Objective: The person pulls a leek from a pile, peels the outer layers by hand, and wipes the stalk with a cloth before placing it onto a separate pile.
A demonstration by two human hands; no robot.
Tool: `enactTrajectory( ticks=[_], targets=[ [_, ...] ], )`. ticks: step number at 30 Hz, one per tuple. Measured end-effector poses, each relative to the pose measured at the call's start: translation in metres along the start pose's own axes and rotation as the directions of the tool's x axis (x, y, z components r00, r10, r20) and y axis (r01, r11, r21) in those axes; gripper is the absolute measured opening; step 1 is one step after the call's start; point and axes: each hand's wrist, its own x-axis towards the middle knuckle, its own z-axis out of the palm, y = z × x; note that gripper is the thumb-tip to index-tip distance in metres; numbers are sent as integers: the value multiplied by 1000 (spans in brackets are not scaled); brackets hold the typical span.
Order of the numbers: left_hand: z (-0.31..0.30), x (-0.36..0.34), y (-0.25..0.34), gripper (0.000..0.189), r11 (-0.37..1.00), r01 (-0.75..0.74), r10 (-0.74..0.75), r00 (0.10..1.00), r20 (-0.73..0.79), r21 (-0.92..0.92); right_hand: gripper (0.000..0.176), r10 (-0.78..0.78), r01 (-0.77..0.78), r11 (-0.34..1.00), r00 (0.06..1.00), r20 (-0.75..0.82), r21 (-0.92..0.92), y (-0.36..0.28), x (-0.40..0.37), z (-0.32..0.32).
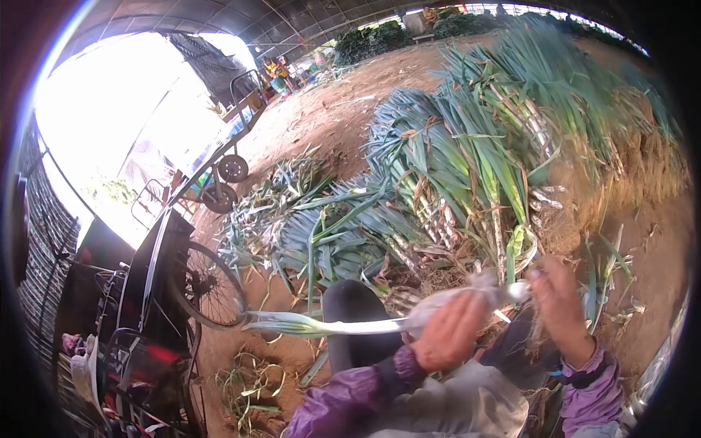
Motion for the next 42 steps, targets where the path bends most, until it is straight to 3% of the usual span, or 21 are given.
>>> enactTrajectory(
  ticks=[2,5,7,10,11,13,14,15,18,20,22,24,28,32,36,39,42],
  targets=[
    [25,19,20,42,994,-54,42,991,-124,-95,28,101,-102,993,995,-21,-52,-15,-7,21],
    [19,36,16,38,980,-178,180,983,-15,85,28,-171,178,980,982,-82,87,-24,-3,14],
    [28,15,10,40,936,-150,133,988,76,318,26,-13,16,997,999,-30,75,-34,4,1],
    [25,1,-1,40,902,-116,37,980,194,416,27,100,-103,994,992,81,39,-15,13,1],
    [24,2,-2,40,913,-95,12,979,205,398,25,31,-19,996,988,149,-85,-13,10,1],
    [24,7,-3,40,935,-50,-34,973,229,351,31,-112,131,960,990,88,-246,-34,-2,3],
    [14,19,-1,43,968,4,-68,966,248,252,39,-277,328,784,945,176,-526,-37,-6,-4],
    [7,23,-2,44,989,40,-80,957,280,144,34,-357,411,583,904,234,-700,-49,-7,-9],
    [-4,30,-10,47,982,99,-40,942,333,-162,26,-539,562,471,794,281,-680,-25,3,-17],
    [-3,32,-2,48,998,46,-32,943,331,-34,26,-573,589,444,766,291,-675,-20,4,-18],
    [3,35,10,48,994,3,-37,947,318,105,27,-527,534,595,824,210,-601,-26,3,-14],
    [11,39,17,48,975,-34,-12,978,207,219,27,-429,422,754,897,109,-504,-38,0,-7],
    [18,48,32,35,910,-62,31,996,80,411,21,-237,239,966,971,33,-100,-38,-2,1],
    [9,27,30,29,853,-133,103,991,88,505,27,-160,151,984,982,103,89,-52,1,-13],
    [-21,-27,0,28,819,-173,103,982,156,547,36,63,-107,949,986,152,297,-42,-2,-19],
    [-31,-42,-14,27,859,-133,85,989,119,494,37,187,-240,927,962,198,289,-37,-2,-14],
    [-11,-13,-2,28,852,-108,107,994,31,512,36,221,-281,767,960,173,577,-25,3,6]
  ],
)
